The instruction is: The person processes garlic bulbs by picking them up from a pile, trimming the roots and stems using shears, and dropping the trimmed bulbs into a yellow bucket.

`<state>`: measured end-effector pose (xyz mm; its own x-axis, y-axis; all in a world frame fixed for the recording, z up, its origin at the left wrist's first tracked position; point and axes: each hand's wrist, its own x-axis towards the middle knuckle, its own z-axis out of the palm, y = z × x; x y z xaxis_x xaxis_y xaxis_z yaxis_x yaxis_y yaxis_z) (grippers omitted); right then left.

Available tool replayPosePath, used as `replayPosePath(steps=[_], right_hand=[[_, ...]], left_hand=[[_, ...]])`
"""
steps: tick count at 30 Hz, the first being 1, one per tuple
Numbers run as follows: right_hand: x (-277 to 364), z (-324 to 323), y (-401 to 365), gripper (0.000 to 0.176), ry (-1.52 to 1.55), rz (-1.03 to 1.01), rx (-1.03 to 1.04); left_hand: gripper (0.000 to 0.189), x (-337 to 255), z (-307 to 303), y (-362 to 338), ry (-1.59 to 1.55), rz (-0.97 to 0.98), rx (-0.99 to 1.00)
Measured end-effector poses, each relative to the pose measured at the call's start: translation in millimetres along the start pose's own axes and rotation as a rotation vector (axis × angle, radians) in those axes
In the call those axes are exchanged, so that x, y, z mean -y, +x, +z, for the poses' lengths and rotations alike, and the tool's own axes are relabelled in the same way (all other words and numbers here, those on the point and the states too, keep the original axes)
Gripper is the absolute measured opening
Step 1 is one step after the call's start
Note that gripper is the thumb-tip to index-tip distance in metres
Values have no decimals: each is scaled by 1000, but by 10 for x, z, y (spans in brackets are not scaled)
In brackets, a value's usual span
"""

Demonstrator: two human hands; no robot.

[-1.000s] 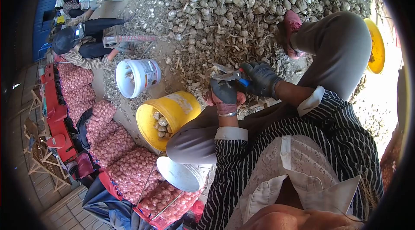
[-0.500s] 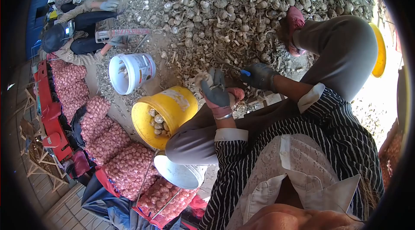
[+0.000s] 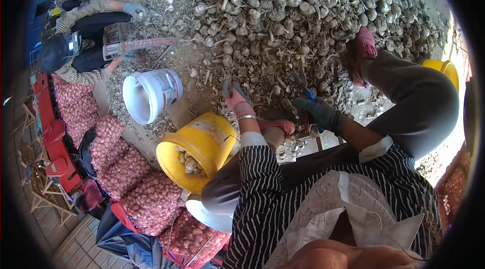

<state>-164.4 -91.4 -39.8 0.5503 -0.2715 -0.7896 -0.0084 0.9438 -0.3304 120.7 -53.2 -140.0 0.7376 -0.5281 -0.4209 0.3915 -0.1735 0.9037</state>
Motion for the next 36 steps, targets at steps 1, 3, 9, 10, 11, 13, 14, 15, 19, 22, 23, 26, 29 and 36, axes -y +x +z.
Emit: replayPosePath(steps=[1,3,9,10,11,13,14,15,19,22,23,26,29,36], right_hand=[[-42,-30,54,27,-5,-20,-36],[-83,-95,146,27,-48,-37,-59],[-72,-105,191,29,-72,-90,-83],[-82,-101,190,29,-87,-121,-95],[-82,-112,183,29,-85,-114,-98],[-83,-119,177,36,-171,-78,-58],[-96,-105,169,36,-171,-79,-54],[-102,-97,170,33,-350,-134,-89],[-99,-72,146,49,-797,-332,-187],[314,132,-211,51,-1070,-494,-241],[339,113,-214,54,-1081,-461,-214],[356,105,-270,57,-1333,-727,-332],[451,156,-419,62,-1450,-791,-348],[299,66,-606,56,-1665,-906,-399]], left_hand=[[53,43,29,277,359,77,-74],[57,-153,245,543,768,121,-62],[70,-254,560,1094,1760,62,168],[74,-245,597,1103,1780,-89,140],[75,-229,647,1097,1740,-134,64],[73,-158,517,1135,1692,-107,84],[70,-148,453,1143,1638,-72,101],[67,-125,416,1182,1589,-53,67],[64,-20,208,706,1255,122,146],[55,13,168,317,637,306,230],[51,58,118,269,387,184,248],[54,-458,444,-480,20,-162,216],[43,-552,556,-969,-235,-60,311],[46,-463,351,-1464,-28,-4,393]])
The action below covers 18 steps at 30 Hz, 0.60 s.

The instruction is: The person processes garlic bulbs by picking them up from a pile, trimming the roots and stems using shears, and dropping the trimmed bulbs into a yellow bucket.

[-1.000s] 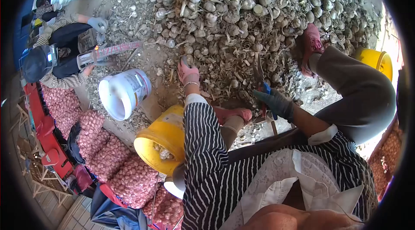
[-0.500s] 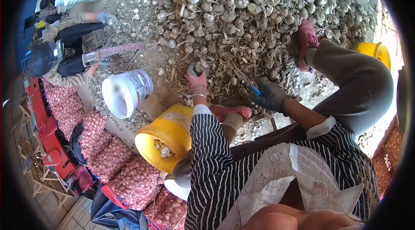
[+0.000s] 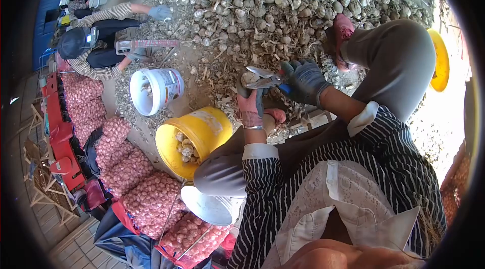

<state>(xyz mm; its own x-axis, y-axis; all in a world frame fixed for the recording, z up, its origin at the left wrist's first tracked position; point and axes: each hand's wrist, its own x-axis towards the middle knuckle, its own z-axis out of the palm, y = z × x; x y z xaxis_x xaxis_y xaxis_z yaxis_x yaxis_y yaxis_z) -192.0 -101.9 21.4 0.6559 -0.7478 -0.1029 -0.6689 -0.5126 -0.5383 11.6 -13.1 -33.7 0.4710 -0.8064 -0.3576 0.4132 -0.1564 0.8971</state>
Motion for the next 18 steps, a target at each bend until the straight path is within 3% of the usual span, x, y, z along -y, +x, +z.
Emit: replayPosePath(steps=[2,4,7,11,13,16,18], right_hand=[[7,-41,-79,58,-2,-5,41],[-30,-5,-130,52,-32,-87,-21],[-50,6,-217,47,-34,-45,3],[-130,124,-316,42,-15,-86,3],[-186,198,-313,42,-31,-119,-28],[-279,296,-309,42,-68,-160,-51],[-291,369,-327,42,-93,-178,-40]], left_hand=[[47,30,-56,-89,180,3,22],[52,-59,81,-188,536,214,7],[65,-115,193,-280,663,101,-28],[54,78,230,-314,666,91,-54],[48,-29,398,-429,844,-6,-67],[46,135,354,-361,594,-36,-35],[48,149,346,-367,625,-55,-24]])
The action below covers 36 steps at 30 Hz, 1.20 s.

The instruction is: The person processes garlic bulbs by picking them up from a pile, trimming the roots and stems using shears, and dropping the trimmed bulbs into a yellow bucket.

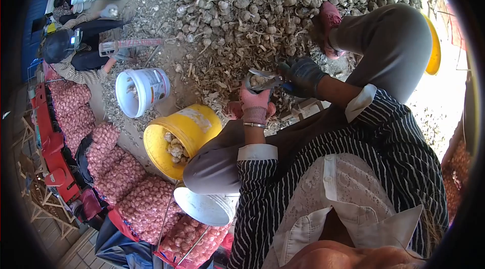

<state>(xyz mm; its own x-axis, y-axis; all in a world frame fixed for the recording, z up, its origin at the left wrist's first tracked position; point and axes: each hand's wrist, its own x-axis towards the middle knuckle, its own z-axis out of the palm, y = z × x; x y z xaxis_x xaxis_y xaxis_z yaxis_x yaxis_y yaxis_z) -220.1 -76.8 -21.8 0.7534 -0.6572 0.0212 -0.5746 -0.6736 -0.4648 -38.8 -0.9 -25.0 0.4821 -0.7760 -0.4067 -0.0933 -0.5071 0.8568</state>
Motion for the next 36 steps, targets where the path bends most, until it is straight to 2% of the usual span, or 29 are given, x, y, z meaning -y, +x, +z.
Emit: replayPosePath(steps=[1,3,6,7,8,9,10,11,12,13,14,15,16,17,18,19,20,21,23,24,25,26,29,31,33,36], right_hand=[[27,-21,16,42,9,2,19],[56,-63,59,41,38,84,224],[19,6,52,39,48,36,242],[16,29,87,38,-23,82,387],[-34,82,142,38,-17,86,398],[-138,163,206,37,-22,151,537],[-250,243,274,35,-29,217,669],[-326,271,314,29,-175,227,782],[-349,305,252,29,-172,239,779],[-394,304,220,28,-100,308,746],[-413,260,221,28,-33,369,711],[-348,257,266,32,-7,436,740],[-249,240,252,32,-13,419,736],[-132,217,244,35,84,400,655],[-62,193,266,37,182,382,569],[-77,278,245,41,348,349,551],[-61,307,202,41,345,341,537],[-15,323,121,41,479,376,447],[83,310,-70,44,659,429,264],[134,274,-101,44,658,422,257],[173,236,-124,45,714,388,273],[186,204,-125,45,768,354,286],[234,69,-47,45,654,259,257],[219,117,-49,44,721,294,232],[206,141,-51,43,790,324,214],[159,108,-35,42,710,291,183]], left_hand=[[49,-22,-14,-17,39,-2,11],[48,-26,-45,-37,38,-13,27],[44,-3,-58,-54,-9,-35,62],[42,-11,-57,-46,42,-117,67],[41,-25,-68,-39,95,-196,74],[49,36,-106,-20,40,-73,196],[49,89,-69,-31,42,-76,203],[51,10,2,-65,39,59,266],[52,-38,42,-100,37,194,330],[53,-12,33,-64,-148,168,319],[53,107,12,16,-157,179,318],[53,259,-49,97,-313,114,313],[54,263,-123,124,-464,50,301],[44,255,-184,143,-534,6,276],[44,192,-230,152,-527,24,266],[35,139,-261,157,-727,-41,192],[28,77,-270,155,-930,-108,121],[23,176,-290,171,-1087,-123,94],[27,100,-281,90,-1211,-155,81],[30,48,-287,43,-1332,-196,62],[39,-3,-267,-8,-1272,-252,33],[39,-50,-217,-33,-1270,-243,40],[47,-110,-44,-89,-1226,-323,33],[51,-99,4,-105,-1190,-330,304],[53,-108,68,-174,-1179,-341,306],[50,2,-28,-161,-1189,-333,323]])
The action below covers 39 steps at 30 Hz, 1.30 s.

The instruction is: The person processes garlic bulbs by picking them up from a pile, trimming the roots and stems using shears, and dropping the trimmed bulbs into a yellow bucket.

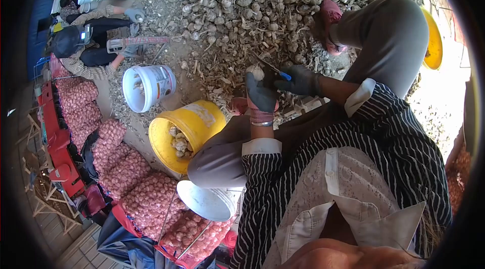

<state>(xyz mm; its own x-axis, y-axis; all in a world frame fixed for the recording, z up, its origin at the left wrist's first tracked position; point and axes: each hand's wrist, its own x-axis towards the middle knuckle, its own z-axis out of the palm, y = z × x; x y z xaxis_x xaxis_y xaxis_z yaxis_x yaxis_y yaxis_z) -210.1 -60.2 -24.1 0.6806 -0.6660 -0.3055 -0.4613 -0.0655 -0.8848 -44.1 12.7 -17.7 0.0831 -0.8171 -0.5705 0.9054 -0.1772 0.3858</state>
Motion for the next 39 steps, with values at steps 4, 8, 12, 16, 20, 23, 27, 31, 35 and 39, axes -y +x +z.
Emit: replayPosePath(steps=[4,8,12,16,20,23,27,31,35,39], right_hand=[[157,-18,61,41,-196,40,158],[433,46,104,40,-120,143,297],[329,211,162,42,25,40,332],[221,289,224,40,259,36,145],[239,43,345,43,-127,27,250],[252,111,284,44,349,110,216],[460,-161,322,40,1167,479,328],[523,-269,415,39,1636,489,376],[227,29,484,36,1248,614,272],[-19,236,491,31,908,559,148]], left_hand=[[34,-217,-134,-56,87,314,-170],[31,-444,-319,-202,264,449,-99],[39,-481,-318,-200,207,322,-155],[38,-258,-345,23,522,371,-131],[36,-304,-496,120,625,421,-178],[42,-739,-438,-24,-110,359,196],[49,-1278,-132,-694,-1165,787,268],[55,-1221,-318,-505,-355,873,26],[26,-1012,-756,428,85,500,-558],[30,-1162,-735,1319,399,477,-655]])
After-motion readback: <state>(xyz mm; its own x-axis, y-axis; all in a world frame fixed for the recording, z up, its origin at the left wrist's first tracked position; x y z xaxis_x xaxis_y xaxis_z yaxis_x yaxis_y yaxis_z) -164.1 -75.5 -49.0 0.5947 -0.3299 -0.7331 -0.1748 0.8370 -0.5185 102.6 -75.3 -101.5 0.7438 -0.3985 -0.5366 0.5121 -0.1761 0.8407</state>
